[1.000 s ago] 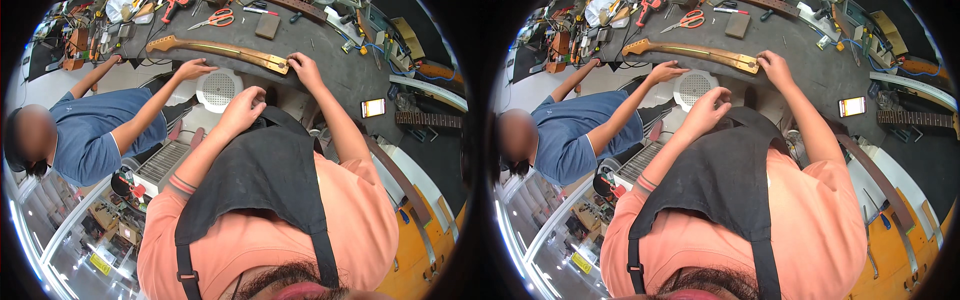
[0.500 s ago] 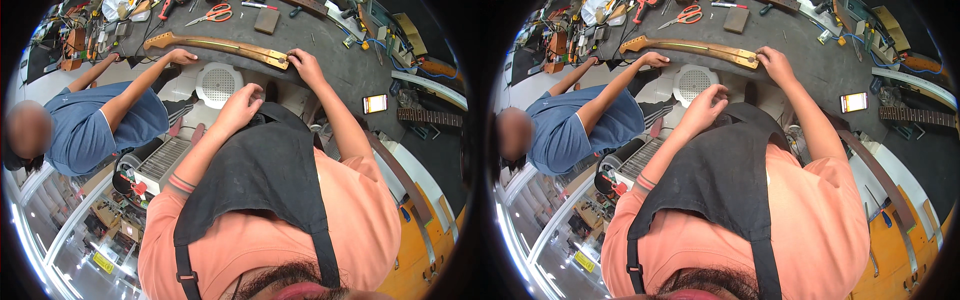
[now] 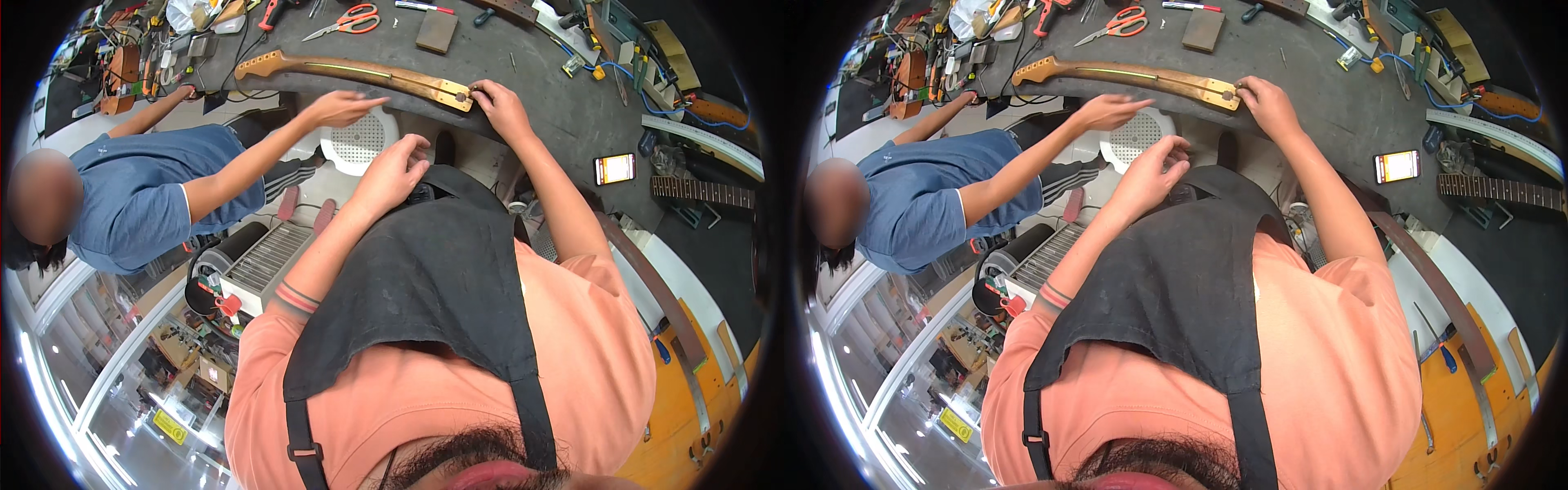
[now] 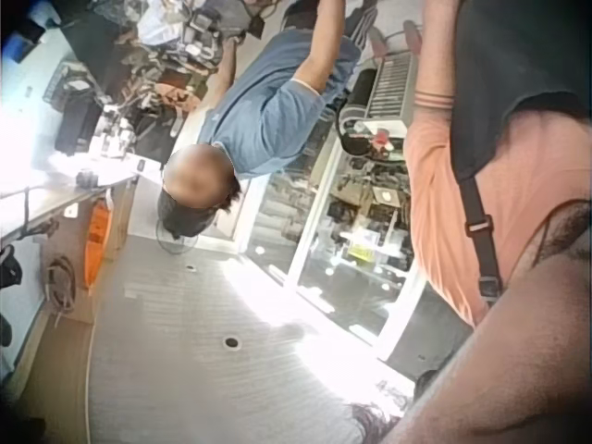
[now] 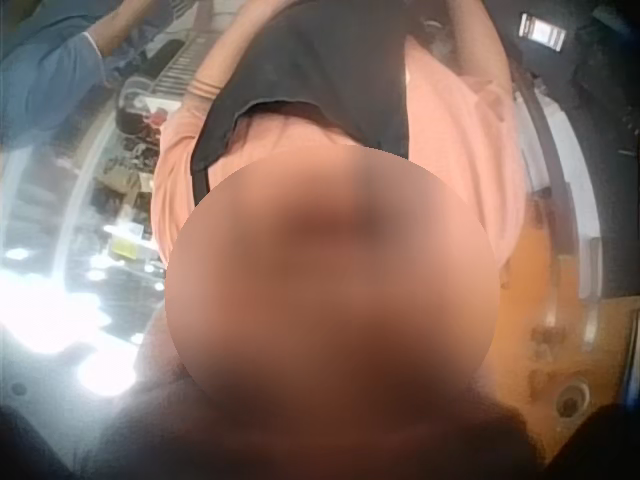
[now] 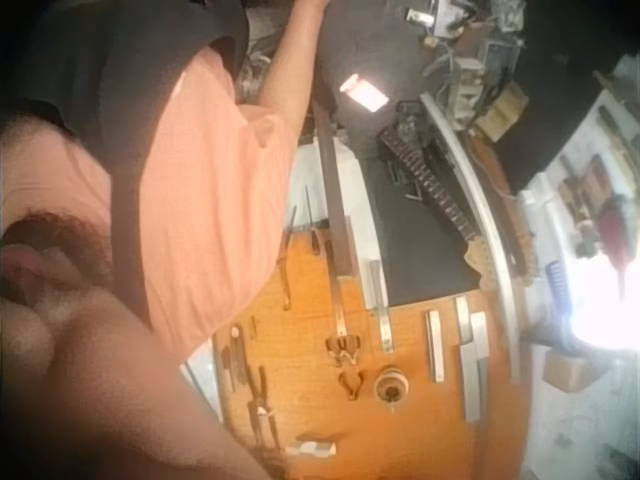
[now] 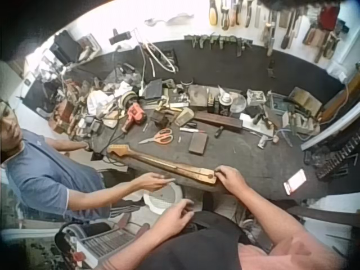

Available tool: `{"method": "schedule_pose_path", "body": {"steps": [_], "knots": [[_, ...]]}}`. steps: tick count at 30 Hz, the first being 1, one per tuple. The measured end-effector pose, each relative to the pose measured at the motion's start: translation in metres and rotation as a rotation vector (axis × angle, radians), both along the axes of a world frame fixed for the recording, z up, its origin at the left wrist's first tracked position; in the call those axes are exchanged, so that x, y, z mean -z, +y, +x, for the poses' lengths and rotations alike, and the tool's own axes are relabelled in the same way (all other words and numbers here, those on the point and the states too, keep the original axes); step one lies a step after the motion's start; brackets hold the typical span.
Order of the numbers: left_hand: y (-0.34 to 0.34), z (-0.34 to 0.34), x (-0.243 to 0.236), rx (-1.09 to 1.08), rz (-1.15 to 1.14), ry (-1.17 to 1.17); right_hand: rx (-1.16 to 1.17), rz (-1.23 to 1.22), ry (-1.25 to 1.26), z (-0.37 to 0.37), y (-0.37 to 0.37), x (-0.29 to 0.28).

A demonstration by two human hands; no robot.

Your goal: The person sands a small area on the guitar neck with a sanding block and then applies glue from a small bottle into a slot on the neck. The task involves precise hand movements to prepare and treat a specific part of the instrument.

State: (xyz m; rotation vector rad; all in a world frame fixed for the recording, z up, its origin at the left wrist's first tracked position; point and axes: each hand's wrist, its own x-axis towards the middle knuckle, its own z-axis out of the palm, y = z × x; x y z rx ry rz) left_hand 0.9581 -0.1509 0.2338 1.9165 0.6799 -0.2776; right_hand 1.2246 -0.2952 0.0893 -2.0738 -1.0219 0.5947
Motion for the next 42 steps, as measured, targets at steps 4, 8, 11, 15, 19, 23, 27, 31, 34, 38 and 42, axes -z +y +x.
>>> {"method": "schedule_pose_path", "body": {"steps": [4,8,11,15,19,23,27,31,34,38,42], "knots": [[0.001,-0.001,-0.002,0.003,0.011,0.001,0.016,0.027,0.076,-0.004,-0.001,-0.001],[-0.001,0.0,0.0,0.01,-0.002,0.01,0.182,0.106,0.333,-0.003,-0.014,0.019],[-0.001,0.001,-0.002,0.022,0.005,0.025,0.36,0.103,0.471,0.009,-0.027,0.04],[-0.002,-0.001,0.002,0.051,0.015,0.007,0.458,-0.029,0.491,0.03,-0.033,0.047],[-0.005,0.003,0.0,0.082,0.013,-0.006,0.523,0.069,0.571,0.045,-0.032,0.052],[-0.004,0.005,0.002,0.121,0.053,-0.03,0.512,0.107,0.448,0.04,-0.04,0.063],[0.0,-0.002,0.022,0.199,0.229,-0.039,0.468,-0.013,0.14,0.028,-0.044,0.047],[0.016,0.015,0.045,0.346,0.439,-0.011,0.402,-0.175,-0.502,0.034,-0.066,0.047],[0.027,0.047,0.072,0.422,0.665,-0.151,0.443,-0.089,-0.609,0.051,-0.07,0.061],[0.043,0.081,0.111,0.589,0.904,-0.3,0.45,-0.08,-0.69,0.053,-0.07,0.07],[0.061,0.092,0.142,0.693,0.926,-0.379,0.463,-0.093,-0.698,0.049,-0.065,0.065]]}}
